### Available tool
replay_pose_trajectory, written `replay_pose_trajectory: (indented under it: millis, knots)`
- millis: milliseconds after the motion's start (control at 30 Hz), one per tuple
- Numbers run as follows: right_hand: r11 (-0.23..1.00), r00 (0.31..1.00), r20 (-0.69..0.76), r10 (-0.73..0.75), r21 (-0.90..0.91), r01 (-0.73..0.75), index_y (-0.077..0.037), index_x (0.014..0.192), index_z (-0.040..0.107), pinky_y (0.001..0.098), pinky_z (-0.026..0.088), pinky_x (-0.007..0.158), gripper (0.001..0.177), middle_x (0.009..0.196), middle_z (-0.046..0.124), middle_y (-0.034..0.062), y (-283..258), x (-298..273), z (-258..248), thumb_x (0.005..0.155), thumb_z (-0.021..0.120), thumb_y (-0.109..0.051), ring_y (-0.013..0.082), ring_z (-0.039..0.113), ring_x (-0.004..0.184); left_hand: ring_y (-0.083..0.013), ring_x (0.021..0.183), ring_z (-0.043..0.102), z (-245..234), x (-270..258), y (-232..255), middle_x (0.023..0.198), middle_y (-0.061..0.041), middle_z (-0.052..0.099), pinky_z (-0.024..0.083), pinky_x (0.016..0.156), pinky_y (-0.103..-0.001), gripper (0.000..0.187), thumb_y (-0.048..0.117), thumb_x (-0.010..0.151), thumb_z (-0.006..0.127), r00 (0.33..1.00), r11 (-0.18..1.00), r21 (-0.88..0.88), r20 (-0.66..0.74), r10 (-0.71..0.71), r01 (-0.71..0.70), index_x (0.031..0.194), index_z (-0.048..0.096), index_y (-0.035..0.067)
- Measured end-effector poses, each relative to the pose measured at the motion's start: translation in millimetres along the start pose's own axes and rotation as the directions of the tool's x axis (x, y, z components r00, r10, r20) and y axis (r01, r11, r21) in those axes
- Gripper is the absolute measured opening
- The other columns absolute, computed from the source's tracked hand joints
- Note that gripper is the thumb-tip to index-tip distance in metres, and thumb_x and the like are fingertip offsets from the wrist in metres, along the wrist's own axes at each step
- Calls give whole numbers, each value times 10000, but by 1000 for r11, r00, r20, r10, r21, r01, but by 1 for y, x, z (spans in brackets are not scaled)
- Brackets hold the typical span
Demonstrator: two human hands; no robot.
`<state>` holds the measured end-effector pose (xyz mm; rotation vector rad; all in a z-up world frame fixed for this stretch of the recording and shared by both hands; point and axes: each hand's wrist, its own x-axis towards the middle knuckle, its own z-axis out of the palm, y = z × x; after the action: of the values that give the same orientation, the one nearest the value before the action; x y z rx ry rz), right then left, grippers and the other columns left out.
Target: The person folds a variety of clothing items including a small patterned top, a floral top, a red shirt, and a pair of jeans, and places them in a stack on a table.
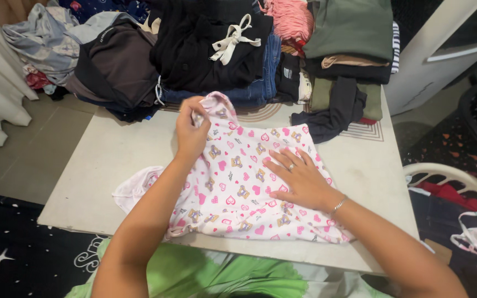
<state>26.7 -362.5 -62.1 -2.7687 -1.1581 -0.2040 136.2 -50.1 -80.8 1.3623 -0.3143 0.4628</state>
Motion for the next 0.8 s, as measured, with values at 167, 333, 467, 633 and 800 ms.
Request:
replay_pose_trajectory:
  millis: [167,333,467,633,800]
  knots:
    - [999,999,30,22,34,-23,-157,1493,457,557,211,1131,792,1538,413,136,-5,3,-11,854,632,-591,372,347,1411,-337,1222,544,-9,2,32,1252,-88,605,430,1066,-468,259,11,772,800,763,250,776,407,501,-578,1011,715,63]
    - [838,877,324,354,307,-451,-195,1306,649,380,517,1025,583,1389,614,32,25,28,-29,777,716,-433,243,671,1086,-350,1152,533,-16,6,45,1213,-118,613,399,976,-491,250,113,713,863,902,437,807,256,347,-397,920,724,107]
    - [922,943,-169,287,316,-224,-126,1265,695,436,421,1057,414,1314,636,111,72,37,-10,884,710,-287,321,530,1257,-322,1130,557,-17,2,36,1145,-81,629,441,987,-433,182,140,842,875,923,543,754,232,307,-370,936,723,108]
    - [974,953,-250,173,188,-127,-65,1276,701,518,307,1017,475,1323,594,140,100,37,15,832,764,-220,353,467,1272,-298,1187,599,-2,-13,23,1184,-79,660,457,1097,-438,339,252,811,824,760,669,567,650,-4,-481,1103,708,126]
    - [945,938,-169,304,182,-273,-103,995,708,435,375,1003,312,1167,609,53,95,16,4,716,795,-212,307,485,1191,-399,1321,491,7,-13,13,1414,-212,547,384,1078,-499,625,424,818,782,563,603,438,826,22,-666,1342,617,125]
